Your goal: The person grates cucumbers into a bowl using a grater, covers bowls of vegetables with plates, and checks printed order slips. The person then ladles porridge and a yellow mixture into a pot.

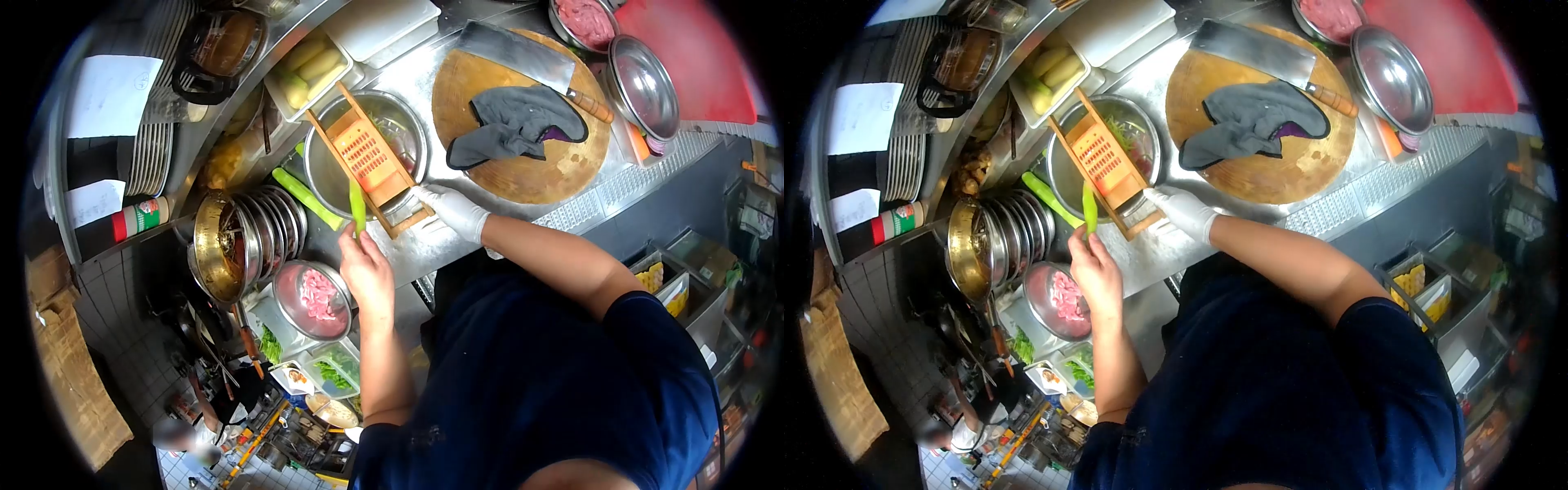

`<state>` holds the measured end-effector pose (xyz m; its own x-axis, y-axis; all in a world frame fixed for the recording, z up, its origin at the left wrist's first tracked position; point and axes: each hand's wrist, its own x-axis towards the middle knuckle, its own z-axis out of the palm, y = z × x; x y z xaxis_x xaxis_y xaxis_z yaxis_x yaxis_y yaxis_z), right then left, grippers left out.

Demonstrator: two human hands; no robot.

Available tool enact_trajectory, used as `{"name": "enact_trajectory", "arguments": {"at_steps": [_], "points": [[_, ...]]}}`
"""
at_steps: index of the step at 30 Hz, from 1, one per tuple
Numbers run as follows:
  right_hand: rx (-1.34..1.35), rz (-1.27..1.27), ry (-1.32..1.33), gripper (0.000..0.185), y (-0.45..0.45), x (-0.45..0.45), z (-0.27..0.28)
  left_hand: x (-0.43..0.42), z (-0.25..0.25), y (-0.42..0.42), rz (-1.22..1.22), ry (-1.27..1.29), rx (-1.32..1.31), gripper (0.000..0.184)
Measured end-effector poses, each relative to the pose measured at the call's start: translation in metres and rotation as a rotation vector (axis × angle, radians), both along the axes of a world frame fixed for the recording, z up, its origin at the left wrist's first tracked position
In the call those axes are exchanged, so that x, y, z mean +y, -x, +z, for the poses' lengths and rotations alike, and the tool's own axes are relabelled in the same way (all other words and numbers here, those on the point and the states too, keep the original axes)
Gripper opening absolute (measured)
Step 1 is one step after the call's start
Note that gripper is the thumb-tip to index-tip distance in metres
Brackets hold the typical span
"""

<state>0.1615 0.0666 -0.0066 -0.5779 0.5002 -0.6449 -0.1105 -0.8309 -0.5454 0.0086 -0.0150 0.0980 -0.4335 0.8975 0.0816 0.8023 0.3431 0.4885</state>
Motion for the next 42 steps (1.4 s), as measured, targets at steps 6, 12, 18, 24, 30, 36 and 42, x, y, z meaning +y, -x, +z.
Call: {"name": "enact_trajectory", "arguments": {"at_steps": [6, 12, 18, 24, 30, 36, 42], "points": [[-0.064, 0.047, -0.015, 0.046, 0.008, 0.007, -0.006, 0.013, -0.035, -0.008, -0.143, 0.185, 0.149, 0.02], [-0.096, -0.02, -0.078, 0.044, 0.012, 0.002, -0.01, 0.064, -0.055, 0.001, -0.18, 0.109, 0.241, 0.017], [-0.165, 0.0, -0.157, 0.052, 0.016, -0.005, -0.023, 0.156, -0.059, 0.051, -0.105, 0.131, 0.303, 0.019], [-0.064, -0.034, -0.162, 0.05, 0.016, -0.004, -0.03, 0.073, -0.015, 0.013, -0.111, 0.093, 0.29, 0.017], [0.049, -0.084, -0.063, 0.048, 0.018, -0.006, -0.042, 0.034, -0.051, -0.013, -0.166, 0.235, 0.327, 0.016], [-0.05, -0.079, -0.114, 0.05, 0.018, -0.005, -0.028, 0.13, -0.062, 0.02, -0.179, 0.205, 0.349, 0.019], [-0.057, -0.064, -0.143, 0.05, 0.014, -0.005, -0.023, 0.144, -0.023, 0.034, -0.051, 0.141, 0.244, 0.025]]}}
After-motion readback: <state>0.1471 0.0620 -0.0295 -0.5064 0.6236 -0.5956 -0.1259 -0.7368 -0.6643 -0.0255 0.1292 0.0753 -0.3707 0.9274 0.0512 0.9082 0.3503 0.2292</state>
